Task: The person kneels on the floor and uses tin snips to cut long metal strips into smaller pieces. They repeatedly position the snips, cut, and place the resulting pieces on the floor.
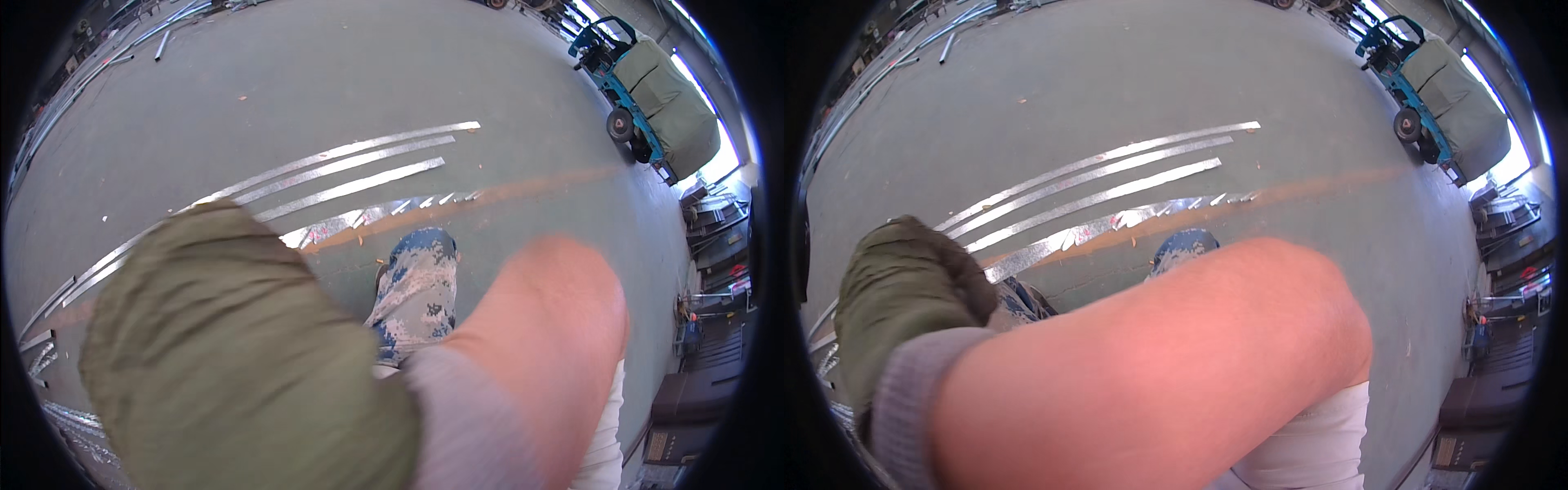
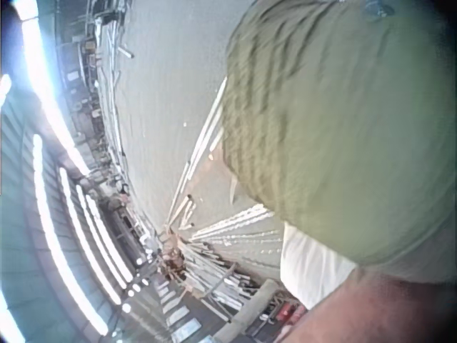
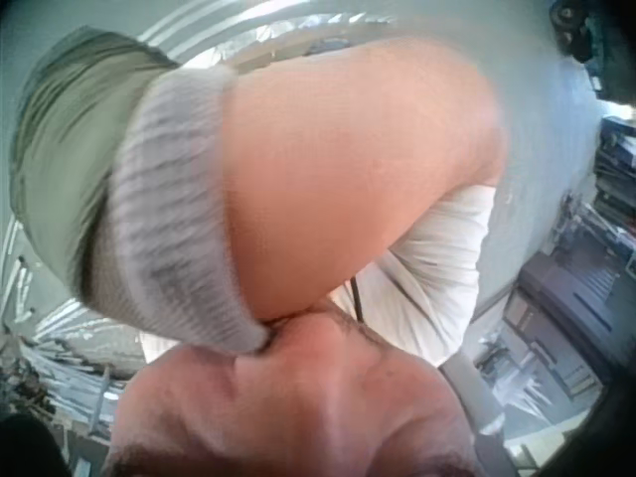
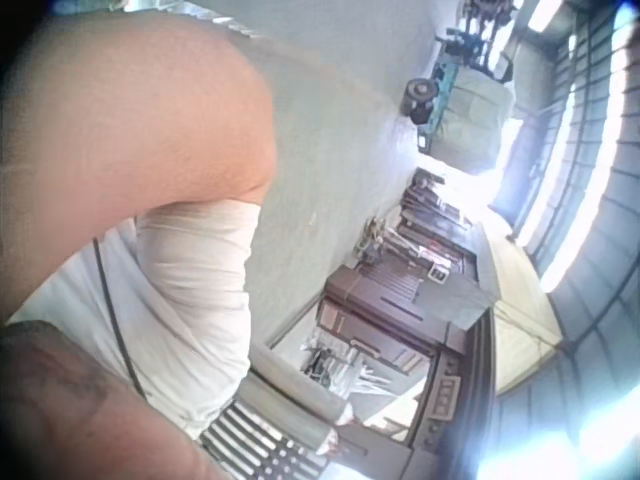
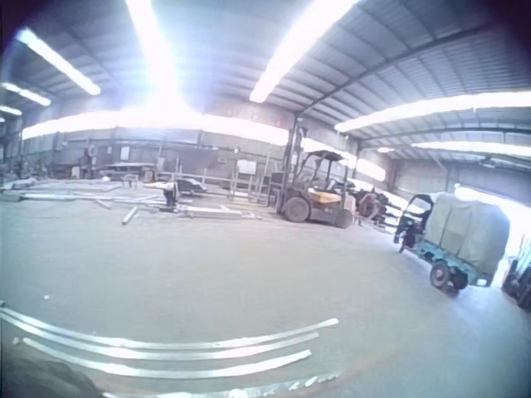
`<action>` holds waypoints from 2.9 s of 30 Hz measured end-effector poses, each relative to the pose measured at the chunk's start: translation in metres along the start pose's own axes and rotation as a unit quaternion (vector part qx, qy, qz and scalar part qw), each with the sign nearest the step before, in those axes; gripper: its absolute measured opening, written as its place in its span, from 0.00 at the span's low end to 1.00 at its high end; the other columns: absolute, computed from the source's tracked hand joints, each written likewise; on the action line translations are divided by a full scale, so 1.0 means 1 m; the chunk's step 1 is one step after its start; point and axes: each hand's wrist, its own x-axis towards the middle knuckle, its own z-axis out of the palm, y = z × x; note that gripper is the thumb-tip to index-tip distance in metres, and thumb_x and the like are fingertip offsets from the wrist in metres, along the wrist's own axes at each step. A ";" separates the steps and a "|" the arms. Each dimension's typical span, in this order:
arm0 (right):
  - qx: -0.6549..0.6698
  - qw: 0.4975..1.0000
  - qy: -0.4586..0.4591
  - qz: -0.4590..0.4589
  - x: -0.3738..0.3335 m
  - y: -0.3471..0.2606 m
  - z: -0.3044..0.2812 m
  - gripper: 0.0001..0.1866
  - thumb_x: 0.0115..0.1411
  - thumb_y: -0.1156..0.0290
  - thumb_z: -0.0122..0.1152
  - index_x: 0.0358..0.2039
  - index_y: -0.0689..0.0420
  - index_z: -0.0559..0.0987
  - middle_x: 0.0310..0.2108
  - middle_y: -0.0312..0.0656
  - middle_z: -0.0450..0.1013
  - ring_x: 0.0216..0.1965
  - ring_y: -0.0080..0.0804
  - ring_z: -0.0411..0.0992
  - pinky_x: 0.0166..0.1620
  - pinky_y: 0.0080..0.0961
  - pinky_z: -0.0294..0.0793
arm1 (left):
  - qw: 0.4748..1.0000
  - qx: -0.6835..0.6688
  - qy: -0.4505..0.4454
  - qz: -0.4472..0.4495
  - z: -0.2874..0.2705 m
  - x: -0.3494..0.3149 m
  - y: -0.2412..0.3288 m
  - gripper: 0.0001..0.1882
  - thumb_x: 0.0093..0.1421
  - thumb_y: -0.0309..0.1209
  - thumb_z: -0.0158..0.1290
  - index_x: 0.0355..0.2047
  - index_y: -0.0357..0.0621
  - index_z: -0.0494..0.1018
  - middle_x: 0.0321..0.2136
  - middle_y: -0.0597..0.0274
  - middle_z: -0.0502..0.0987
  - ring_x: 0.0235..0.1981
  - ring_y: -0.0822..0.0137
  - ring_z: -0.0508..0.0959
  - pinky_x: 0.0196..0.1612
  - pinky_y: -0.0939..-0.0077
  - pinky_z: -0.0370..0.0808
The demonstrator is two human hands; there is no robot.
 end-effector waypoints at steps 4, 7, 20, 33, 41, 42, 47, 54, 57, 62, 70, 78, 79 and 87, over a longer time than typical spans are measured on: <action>-0.013 1.000 0.012 -0.013 -0.003 0.000 0.000 0.14 0.61 0.68 0.62 0.46 0.56 0.83 0.35 0.44 0.83 0.37 0.45 0.83 0.40 0.43 0.81 | 1.000 0.002 -0.011 0.005 0.005 0.000 -0.001 0.29 0.58 0.35 0.58 0.61 0.51 0.74 0.57 0.49 0.76 0.59 0.47 0.74 0.63 0.55 0.68; -0.027 0.999 0.028 -0.038 -0.006 0.000 -0.003 0.13 0.60 0.68 0.63 0.45 0.56 0.83 0.35 0.44 0.83 0.37 0.45 0.83 0.40 0.44 0.81 | 1.000 0.015 -0.023 0.012 0.007 -0.001 -0.005 0.28 0.58 0.35 0.57 0.61 0.51 0.74 0.57 0.48 0.75 0.59 0.47 0.74 0.63 0.55 0.68; -0.032 0.995 0.074 -0.052 -0.016 0.014 0.010 0.12 0.58 0.69 0.64 0.42 0.55 0.85 0.36 0.44 0.83 0.38 0.45 0.83 0.39 0.45 0.81 | 0.999 0.040 -0.008 -0.014 0.003 0.013 -0.057 0.24 0.61 0.36 0.53 0.59 0.51 0.75 0.57 0.47 0.75 0.59 0.46 0.73 0.62 0.56 0.69; -0.007 0.995 0.089 -0.053 -0.022 0.039 0.018 0.11 0.57 0.69 0.65 0.40 0.54 0.87 0.36 0.44 0.83 0.40 0.45 0.83 0.38 0.46 0.81 | 0.989 0.120 -0.055 -0.060 -0.016 -0.007 -0.133 0.22 0.64 0.37 0.50 0.57 0.51 0.77 0.57 0.46 0.74 0.58 0.45 0.73 0.61 0.57 0.70; 0.104 0.992 0.023 0.070 -0.002 0.086 0.071 0.15 0.60 0.67 0.62 0.45 0.59 0.81 0.38 0.47 0.83 0.41 0.48 0.82 0.42 0.45 0.79 | 0.994 0.030 0.083 -0.061 -0.014 -0.024 -0.144 0.20 0.52 0.20 0.59 0.47 0.44 0.82 0.39 0.53 0.81 0.44 0.49 0.79 0.50 0.58 0.75; 0.121 0.988 0.011 0.097 0.001 0.093 0.082 0.18 0.62 0.66 0.60 0.49 0.61 0.78 0.39 0.48 0.82 0.41 0.49 0.82 0.44 0.45 0.78 | 0.993 0.018 0.097 -0.059 -0.017 -0.025 -0.140 0.22 0.50 0.16 0.59 0.47 0.43 0.82 0.37 0.52 0.81 0.43 0.48 0.79 0.48 0.58 0.76; 0.240 0.954 0.106 0.146 0.010 0.119 0.149 0.14 0.65 0.65 0.58 0.48 0.56 0.78 0.38 0.50 0.80 0.41 0.55 0.79 0.45 0.48 0.77 | 0.995 0.010 0.074 -0.060 -0.032 -0.013 -0.110 0.24 0.47 0.14 0.58 0.47 0.42 0.81 0.37 0.51 0.80 0.43 0.48 0.79 0.48 0.58 0.76; 0.391 0.892 0.134 0.184 0.009 0.138 0.211 0.12 0.69 0.61 0.55 0.46 0.53 0.80 0.40 0.50 0.80 0.42 0.56 0.77 0.46 0.47 0.75 | 0.998 -0.034 0.021 -0.050 -0.040 0.012 -0.072 0.21 0.48 0.17 0.57 0.45 0.42 0.81 0.35 0.48 0.79 0.40 0.45 0.78 0.47 0.56 0.75; 0.383 0.885 0.167 0.204 0.011 0.138 0.225 0.15 0.70 0.59 0.57 0.47 0.56 0.81 0.37 0.47 0.81 0.38 0.45 0.80 0.42 0.40 0.78 | 0.999 -0.013 0.045 -0.018 -0.038 0.019 -0.062 0.20 0.48 0.19 0.57 0.43 0.42 0.82 0.33 0.49 0.79 0.39 0.45 0.78 0.46 0.55 0.74; 0.690 0.684 0.121 0.202 0.008 0.135 0.246 0.14 0.72 0.56 0.57 0.49 0.51 0.80 0.31 0.36 0.78 0.27 0.22 0.74 0.30 0.24 0.74 | 0.998 -0.039 0.055 -0.002 -0.036 0.025 -0.045 0.20 0.45 0.20 0.57 0.41 0.42 0.81 0.31 0.50 0.78 0.37 0.47 0.77 0.44 0.56 0.73; 0.790 0.579 0.157 0.125 0.016 0.120 0.281 0.18 0.73 0.53 0.58 0.56 0.48 0.80 0.32 0.33 0.80 0.27 0.18 0.75 0.28 0.20 0.74 | 0.999 -0.024 0.029 0.034 -0.020 0.038 -0.015 0.17 0.45 0.23 0.58 0.38 0.46 0.81 0.29 0.52 0.78 0.36 0.47 0.77 0.44 0.55 0.72; 0.807 0.569 0.113 0.110 0.031 0.099 0.295 0.19 0.73 0.56 0.58 0.58 0.51 0.80 0.35 0.33 0.82 0.28 0.20 0.77 0.30 0.21 0.76 | 0.998 0.008 0.001 0.057 -0.013 0.057 -0.005 0.17 0.42 0.20 0.60 0.36 0.43 0.80 0.30 0.51 0.78 0.36 0.48 0.78 0.41 0.57 0.75; 0.823 0.549 0.110 0.101 0.033 0.097 0.294 0.19 0.73 0.56 0.59 0.58 0.51 0.80 0.35 0.33 0.82 0.28 0.20 0.77 0.30 0.21 0.76 | 0.999 0.003 -0.001 0.049 -0.012 0.057 -0.005 0.18 0.42 0.20 0.60 0.37 0.43 0.80 0.31 0.50 0.79 0.37 0.48 0.79 0.42 0.56 0.75; 0.842 0.529 0.099 0.029 0.044 0.090 0.303 0.20 0.73 0.57 0.60 0.59 0.52 0.79 0.34 0.36 0.80 0.28 0.21 0.75 0.30 0.22 0.75 | 1.000 0.015 -0.001 0.025 -0.002 0.055 -0.015 0.20 0.48 0.26 0.61 0.44 0.46 0.80 0.35 0.51 0.80 0.43 0.46 0.78 0.49 0.53 0.74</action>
